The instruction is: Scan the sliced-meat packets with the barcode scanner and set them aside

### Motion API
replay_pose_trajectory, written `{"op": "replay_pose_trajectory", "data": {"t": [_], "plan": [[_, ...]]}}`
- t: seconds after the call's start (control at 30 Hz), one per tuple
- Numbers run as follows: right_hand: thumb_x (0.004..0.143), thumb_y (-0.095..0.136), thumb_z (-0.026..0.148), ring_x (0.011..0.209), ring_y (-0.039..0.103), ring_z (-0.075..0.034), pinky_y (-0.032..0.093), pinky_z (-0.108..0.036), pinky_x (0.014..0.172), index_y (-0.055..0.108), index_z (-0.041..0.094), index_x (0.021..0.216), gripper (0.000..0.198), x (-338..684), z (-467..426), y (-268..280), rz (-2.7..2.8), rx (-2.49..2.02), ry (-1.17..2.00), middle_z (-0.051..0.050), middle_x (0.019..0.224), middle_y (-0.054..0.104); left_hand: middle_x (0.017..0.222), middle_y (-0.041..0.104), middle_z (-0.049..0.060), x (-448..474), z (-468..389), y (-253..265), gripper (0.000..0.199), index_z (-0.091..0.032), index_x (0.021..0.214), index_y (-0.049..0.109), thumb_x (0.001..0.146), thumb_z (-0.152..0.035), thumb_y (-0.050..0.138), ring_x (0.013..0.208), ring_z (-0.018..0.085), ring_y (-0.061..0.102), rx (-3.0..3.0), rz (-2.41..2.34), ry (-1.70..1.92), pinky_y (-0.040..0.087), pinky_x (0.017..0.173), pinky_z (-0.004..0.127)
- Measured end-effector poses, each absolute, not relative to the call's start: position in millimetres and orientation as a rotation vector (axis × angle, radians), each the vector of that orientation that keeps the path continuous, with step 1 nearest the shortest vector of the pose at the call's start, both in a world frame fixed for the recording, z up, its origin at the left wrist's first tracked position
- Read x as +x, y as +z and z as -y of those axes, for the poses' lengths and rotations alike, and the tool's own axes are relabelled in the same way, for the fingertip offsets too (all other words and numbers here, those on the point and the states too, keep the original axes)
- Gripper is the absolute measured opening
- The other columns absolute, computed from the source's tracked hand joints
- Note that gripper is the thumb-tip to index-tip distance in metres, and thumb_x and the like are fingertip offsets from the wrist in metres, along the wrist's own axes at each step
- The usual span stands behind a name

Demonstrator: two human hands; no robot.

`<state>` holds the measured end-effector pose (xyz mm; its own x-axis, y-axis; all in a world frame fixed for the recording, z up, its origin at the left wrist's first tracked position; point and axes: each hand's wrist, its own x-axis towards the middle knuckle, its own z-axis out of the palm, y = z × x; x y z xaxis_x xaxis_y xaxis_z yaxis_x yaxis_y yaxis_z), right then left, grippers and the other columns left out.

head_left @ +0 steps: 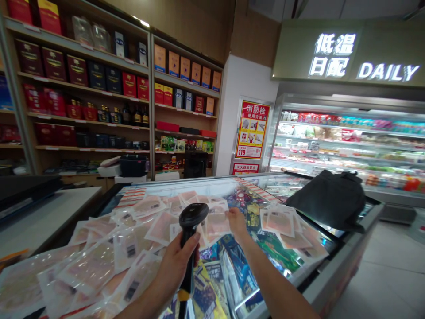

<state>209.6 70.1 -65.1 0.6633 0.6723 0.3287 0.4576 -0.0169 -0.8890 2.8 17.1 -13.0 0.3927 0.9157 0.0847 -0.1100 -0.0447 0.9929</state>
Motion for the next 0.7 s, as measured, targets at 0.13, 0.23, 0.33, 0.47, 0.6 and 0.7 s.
{"op": "replay_pose_trajectory", "data": {"t": [0.13, 0.23, 0.33, 0.47, 0.6, 0.7], "plan": [[0.062, 0.043, 0.035, 0.051, 0.046, -0.011, 0.034, -0.021, 0.048, 0.046, 0.018, 0.065, 0.018, 237.3, -62.9, -60.6, 0.799, -1.497, 0.204, 0.003, 0.053, 0.049, 0.039, 0.048, -0.005, 11.4, -13.5, -11.7, 0.029, -0.018, 0.056, 0.046, 0.064, -0.045, 0.052, 0.037, 0.008, 0.042, 1.369, -0.765, 0.971, 0.032, 0.039, 0.019], [0.061, 0.044, 0.037, 0.056, 0.048, -0.013, 0.037, -0.023, 0.052, 0.046, 0.018, 0.067, 0.020, 250.6, -60.5, -59.5, 0.769, -1.459, 0.187, 0.001, 0.057, 0.051, 0.040, 0.048, -0.005, 20.2, -9.0, -11.0, 0.029, -0.018, 0.056, 0.045, 0.064, -0.045, 0.052, 0.037, 0.008, 0.042, 1.364, -0.742, 0.970, 0.032, 0.039, 0.019], [0.060, 0.044, 0.038, 0.055, 0.047, -0.012, 0.037, -0.023, 0.053, 0.045, 0.018, 0.068, 0.021, 256.7, -58.5, -58.2, 0.743, -1.402, 0.195, 0.002, 0.057, 0.050, 0.040, 0.047, -0.005, 28.0, -4.8, -9.6, 0.028, -0.018, 0.057, 0.045, 0.064, -0.044, 0.052, 0.037, 0.009, 0.042, 1.355, -0.713, 0.991, 0.031, 0.039, 0.020], [0.060, 0.045, 0.037, 0.052, 0.043, -0.011, 0.035, -0.022, 0.051, 0.043, 0.018, 0.065, 0.020, 259.5, -54.9, -56.4, 0.715, -1.380, 0.173, 0.004, 0.053, 0.046, 0.041, 0.048, -0.005, 33.8, -1.2, -5.1, 0.026, -0.018, 0.057, 0.044, 0.066, -0.041, 0.051, 0.038, 0.008, 0.042, 1.387, -0.691, 0.968, 0.031, 0.040, 0.020], [0.059, 0.045, 0.037, 0.052, 0.042, -0.010, 0.035, -0.022, 0.052, 0.043, 0.018, 0.064, 0.020, 263.7, -53.8, -57.2, 0.687, -1.418, 0.115, 0.004, 0.052, 0.045, 0.041, 0.047, -0.005, 36.7, 1.1, -0.5, 0.024, -0.019, 0.057, 0.044, 0.066, -0.040, 0.051, 0.039, 0.009, 0.042, 1.398, -0.677, 0.945, 0.032, 0.041, 0.021], [0.061, 0.042, 0.038, 0.054, 0.045, -0.011, 0.036, -0.022, 0.053, 0.045, 0.017, 0.066, 0.021, 268.0, -54.5, -58.1, 0.691, -1.449, 0.079, 0.002, 0.056, 0.050, 0.041, 0.047, -0.005, 38.3, 3.0, 2.0, 0.025, -0.018, 0.058, 0.044, 0.065, -0.041, 0.052, 0.039, 0.009, 0.041, 1.416, -0.652, 0.927, 0.032, 0.041, 0.021]]}}
